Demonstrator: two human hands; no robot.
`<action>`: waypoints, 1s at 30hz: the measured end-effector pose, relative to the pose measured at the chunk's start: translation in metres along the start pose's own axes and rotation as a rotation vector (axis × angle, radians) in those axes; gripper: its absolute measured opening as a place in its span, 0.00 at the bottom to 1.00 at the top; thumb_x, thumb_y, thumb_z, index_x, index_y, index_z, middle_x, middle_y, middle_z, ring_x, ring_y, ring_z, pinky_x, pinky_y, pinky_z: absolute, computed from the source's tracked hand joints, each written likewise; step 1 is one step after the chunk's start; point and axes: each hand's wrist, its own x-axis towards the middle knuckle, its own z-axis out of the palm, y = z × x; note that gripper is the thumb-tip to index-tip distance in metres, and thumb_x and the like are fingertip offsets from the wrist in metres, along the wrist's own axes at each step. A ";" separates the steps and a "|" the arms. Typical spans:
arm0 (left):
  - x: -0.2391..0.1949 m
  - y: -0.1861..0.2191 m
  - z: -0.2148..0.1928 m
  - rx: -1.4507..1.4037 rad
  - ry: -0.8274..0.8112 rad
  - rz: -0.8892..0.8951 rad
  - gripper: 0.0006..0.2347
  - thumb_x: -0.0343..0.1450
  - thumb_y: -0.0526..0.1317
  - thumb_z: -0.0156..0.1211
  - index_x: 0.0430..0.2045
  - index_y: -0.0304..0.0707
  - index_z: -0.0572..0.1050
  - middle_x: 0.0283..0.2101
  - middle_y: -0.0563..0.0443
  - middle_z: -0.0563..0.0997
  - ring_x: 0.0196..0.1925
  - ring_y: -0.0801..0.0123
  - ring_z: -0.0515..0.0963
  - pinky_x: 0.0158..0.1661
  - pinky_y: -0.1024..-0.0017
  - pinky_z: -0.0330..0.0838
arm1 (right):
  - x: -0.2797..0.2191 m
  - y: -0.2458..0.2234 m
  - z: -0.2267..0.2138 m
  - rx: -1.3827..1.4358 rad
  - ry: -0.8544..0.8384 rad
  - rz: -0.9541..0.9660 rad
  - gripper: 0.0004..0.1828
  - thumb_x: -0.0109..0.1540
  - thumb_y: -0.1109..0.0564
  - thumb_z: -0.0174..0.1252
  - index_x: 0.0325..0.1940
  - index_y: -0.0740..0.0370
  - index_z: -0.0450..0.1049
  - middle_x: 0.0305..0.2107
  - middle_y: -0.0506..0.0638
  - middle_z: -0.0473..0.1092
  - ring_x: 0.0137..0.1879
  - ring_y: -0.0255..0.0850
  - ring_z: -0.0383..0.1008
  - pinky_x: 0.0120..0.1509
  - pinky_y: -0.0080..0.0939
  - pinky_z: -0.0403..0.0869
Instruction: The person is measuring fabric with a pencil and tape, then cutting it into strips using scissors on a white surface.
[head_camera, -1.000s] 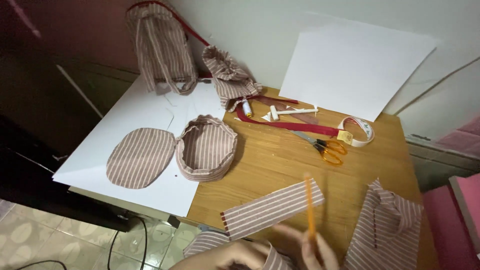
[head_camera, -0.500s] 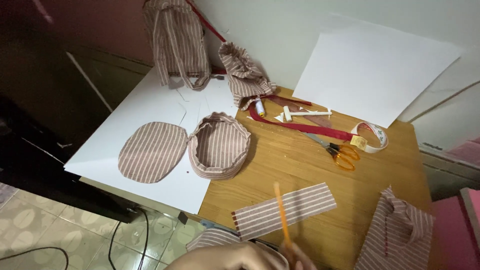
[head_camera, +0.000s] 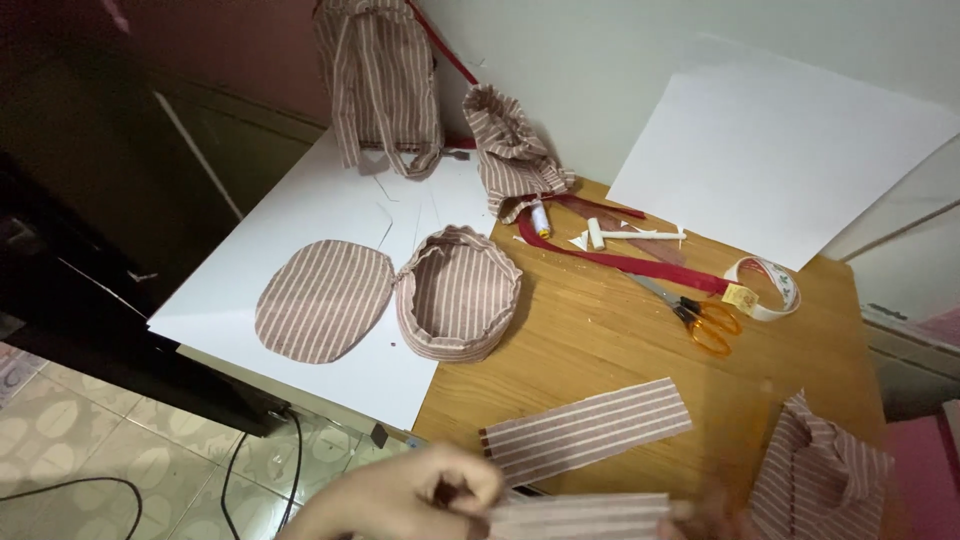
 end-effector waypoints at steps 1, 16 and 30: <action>0.005 -0.018 -0.009 0.097 0.040 0.117 0.18 0.78 0.31 0.60 0.22 0.52 0.59 0.27 0.64 0.63 0.28 0.80 0.67 0.36 0.80 0.68 | 0.004 -0.036 -0.009 -0.086 0.119 -0.014 0.06 0.54 0.59 0.73 0.24 0.61 0.84 0.22 0.51 0.78 0.31 0.42 0.75 0.44 0.40 0.70; 0.052 -0.028 -0.006 0.309 0.567 0.050 0.10 0.73 0.37 0.71 0.44 0.52 0.75 0.47 0.60 0.91 0.39 0.79 0.89 0.32 0.88 0.85 | 0.080 -0.157 -0.028 -0.165 0.172 -0.110 0.30 0.61 0.58 0.74 0.32 0.57 0.52 0.31 0.53 0.76 0.41 0.38 0.73 0.47 0.39 0.68; 0.067 -0.031 0.002 0.406 0.633 0.185 0.15 0.71 0.36 0.74 0.48 0.54 0.76 0.36 0.61 0.87 0.28 0.76 0.80 0.30 0.76 0.74 | 0.130 -0.120 -0.022 -0.201 0.045 -0.114 0.23 0.64 0.62 0.68 0.33 0.60 0.56 0.39 0.61 0.84 0.43 0.46 0.86 0.45 0.45 0.82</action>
